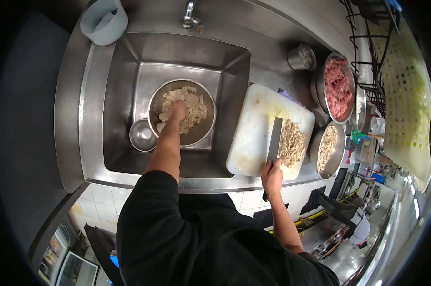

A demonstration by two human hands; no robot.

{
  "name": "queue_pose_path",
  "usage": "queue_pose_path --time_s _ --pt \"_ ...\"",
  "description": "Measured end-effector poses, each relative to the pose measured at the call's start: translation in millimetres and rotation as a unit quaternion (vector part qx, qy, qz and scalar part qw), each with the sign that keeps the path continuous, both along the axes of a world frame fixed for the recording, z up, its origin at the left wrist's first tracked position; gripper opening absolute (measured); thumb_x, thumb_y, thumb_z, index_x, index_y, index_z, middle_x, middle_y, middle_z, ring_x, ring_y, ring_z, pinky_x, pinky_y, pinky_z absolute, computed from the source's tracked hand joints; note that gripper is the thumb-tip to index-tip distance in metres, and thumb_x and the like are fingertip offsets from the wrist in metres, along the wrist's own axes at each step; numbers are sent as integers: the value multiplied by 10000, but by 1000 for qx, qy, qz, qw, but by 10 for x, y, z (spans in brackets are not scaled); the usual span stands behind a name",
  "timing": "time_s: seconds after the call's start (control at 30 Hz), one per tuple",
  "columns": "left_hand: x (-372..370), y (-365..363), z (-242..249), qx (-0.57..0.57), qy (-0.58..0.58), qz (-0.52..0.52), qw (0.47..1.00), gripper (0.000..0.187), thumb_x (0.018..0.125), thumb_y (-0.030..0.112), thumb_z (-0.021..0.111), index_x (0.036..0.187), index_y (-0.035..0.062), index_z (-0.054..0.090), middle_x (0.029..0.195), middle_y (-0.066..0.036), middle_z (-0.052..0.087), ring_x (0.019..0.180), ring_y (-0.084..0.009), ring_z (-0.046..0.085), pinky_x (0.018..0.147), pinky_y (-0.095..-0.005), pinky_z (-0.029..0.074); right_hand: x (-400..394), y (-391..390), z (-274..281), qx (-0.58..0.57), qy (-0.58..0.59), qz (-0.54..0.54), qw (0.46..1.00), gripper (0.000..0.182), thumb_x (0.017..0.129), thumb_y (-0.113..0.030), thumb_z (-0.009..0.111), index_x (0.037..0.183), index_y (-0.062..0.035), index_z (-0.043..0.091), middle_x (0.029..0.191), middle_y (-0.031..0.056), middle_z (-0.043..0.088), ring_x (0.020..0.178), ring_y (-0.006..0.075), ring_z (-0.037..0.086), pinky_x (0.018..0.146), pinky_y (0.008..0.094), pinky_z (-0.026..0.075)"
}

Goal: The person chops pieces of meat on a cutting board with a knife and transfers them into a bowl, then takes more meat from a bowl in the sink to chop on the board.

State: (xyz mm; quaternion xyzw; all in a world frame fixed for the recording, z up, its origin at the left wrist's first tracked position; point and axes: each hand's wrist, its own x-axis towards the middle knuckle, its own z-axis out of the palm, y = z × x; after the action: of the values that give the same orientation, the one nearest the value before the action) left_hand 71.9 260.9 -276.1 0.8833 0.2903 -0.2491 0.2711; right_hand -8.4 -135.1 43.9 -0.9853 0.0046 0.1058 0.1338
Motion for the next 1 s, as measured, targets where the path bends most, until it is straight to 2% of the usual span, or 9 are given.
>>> queue_pose_path --time_s 0.1,0.4,0.5,0.73,0.8,0.87,0.9,0.97,1.0 --pt "-56 -5 -112 -40 -43 -15 998 252 879 131 689 1111 85 777 1144 -222 740 1079 -374 721 936 -441 574 2 -22 6 1 27 -20 999 223 1055 -185 502 1079 28 439 706 328 648 675 540 644 602 606 497" --pt "-573 327 392 -153 -193 27 969 183 852 128 699 1008 94 788 972 -191 752 913 -357 738 817 -420 572 -15 -79 -6 36 15 -23 999 241 1048 -181 503 1116 47 465 707 324 654 677 535 649 634 608 510" --pt "-624 348 470 -103 -134 -6 986 174 860 118 687 997 108 793 986 -187 754 912 -360 736 814 -428 571 -22 -106 4 39 11 -14 999 250 1050 -191 497 1122 46 461 710 327 655 680 537 649 639 613 508" --pt "-368 317 223 -51 -179 28 982 214 861 76 643 1021 108 782 933 -194 745 896 -393 728 859 -462 587 -24 -107 -27 41 6 -18 999 223 1046 -163 528 1080 49 467 701 326 642 666 534 633 588 594 476" --pt "-133 271 131 40 -143 35 988 299 864 90 653 1147 111 745 1116 -185 735 1027 -401 701 930 -488 574 -15 -75 4 32 18 -25 999 223 1047 -165 531 1074 48 471 703 328 642 670 537 633 588 593 476" --pt "-14 235 -144 113 -322 43 939 377 879 131 672 1254 130 698 1347 -163 650 1209 -391 626 1008 -499 541 -8 -32 5 2 16 -18 1000 236 1056 -194 509 1086 34 455 678 304 645 652 529 641 597 603 497" --pt "44 193 -138 106 -315 48 942 377 879 131 672 1254 130 698 1347 -163 650 1209 -391 626 1008 -499 541 -8 -14 1 -7 22 -15 1000 236 1056 -194 509 1086 34 455 678 304 645 652 529 641 597 603 497" --pt "155 121 60 79 -137 17 987 398 879 165 693 1277 151 695 1433 -136 584 1319 -363 551 1071 -491 511 -23 5 -9 -19 10 -12 1000 214 1055 -184 515 1061 19 449 670 303 641 642 529 637 583 601 492" --pt "150 122 -3 74 -131 19 988 398 879 165 693 1277 151 695 1433 -136 584 1319 -363 551 1071 -491 511 -29 2 -15 -23 16 -10 1000 214 1055 -184 515 1061 19 449 670 303 641 642 529 637 583 601 492"
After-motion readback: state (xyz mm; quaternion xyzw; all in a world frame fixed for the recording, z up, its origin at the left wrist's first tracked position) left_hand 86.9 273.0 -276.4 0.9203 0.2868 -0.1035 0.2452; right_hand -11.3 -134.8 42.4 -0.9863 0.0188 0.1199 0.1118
